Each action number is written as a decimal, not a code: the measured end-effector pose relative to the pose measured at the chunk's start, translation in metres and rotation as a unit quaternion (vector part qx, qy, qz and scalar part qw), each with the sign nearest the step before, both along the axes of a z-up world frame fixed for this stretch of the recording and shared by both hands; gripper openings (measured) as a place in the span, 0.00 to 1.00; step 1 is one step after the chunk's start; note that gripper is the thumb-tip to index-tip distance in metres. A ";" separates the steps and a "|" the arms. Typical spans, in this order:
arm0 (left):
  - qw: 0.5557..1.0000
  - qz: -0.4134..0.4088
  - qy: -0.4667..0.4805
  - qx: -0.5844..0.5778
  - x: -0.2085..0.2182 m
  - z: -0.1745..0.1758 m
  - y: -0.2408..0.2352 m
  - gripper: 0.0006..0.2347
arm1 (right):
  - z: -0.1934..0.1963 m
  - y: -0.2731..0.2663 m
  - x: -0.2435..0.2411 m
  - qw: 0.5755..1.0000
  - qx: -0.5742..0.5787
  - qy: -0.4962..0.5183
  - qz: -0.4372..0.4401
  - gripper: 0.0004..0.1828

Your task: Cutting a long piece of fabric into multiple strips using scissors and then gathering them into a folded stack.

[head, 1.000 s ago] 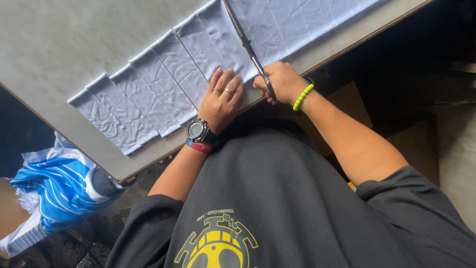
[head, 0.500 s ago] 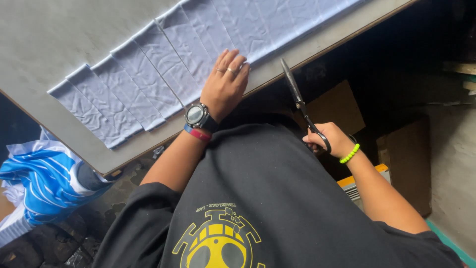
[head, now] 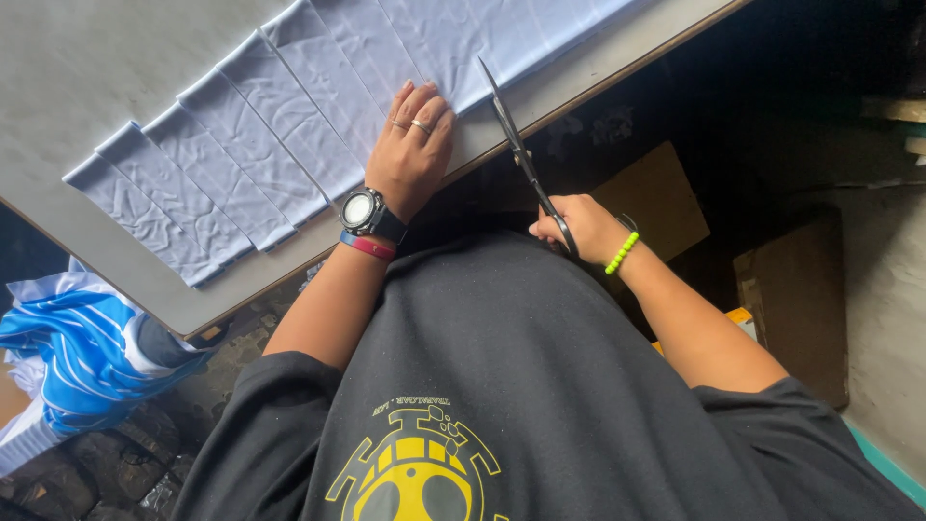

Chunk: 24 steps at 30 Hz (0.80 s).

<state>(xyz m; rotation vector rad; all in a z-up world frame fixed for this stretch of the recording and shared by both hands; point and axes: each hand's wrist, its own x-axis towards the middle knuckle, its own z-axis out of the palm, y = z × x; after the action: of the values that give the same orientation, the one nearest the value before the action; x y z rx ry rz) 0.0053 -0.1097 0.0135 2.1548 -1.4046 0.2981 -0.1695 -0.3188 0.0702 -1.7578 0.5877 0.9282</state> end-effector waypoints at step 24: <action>1.000 -0.012 -0.008 0.005 0.001 0.001 0.001 0.07 | -0.002 0.001 0.017 0.998 0.006 -0.047 -0.036 0.15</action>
<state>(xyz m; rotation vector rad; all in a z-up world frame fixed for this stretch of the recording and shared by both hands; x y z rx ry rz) 0.0067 -0.1084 0.0149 2.1465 -1.4415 0.3006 -0.1526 -0.3180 0.0680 -1.7476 0.5805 0.7938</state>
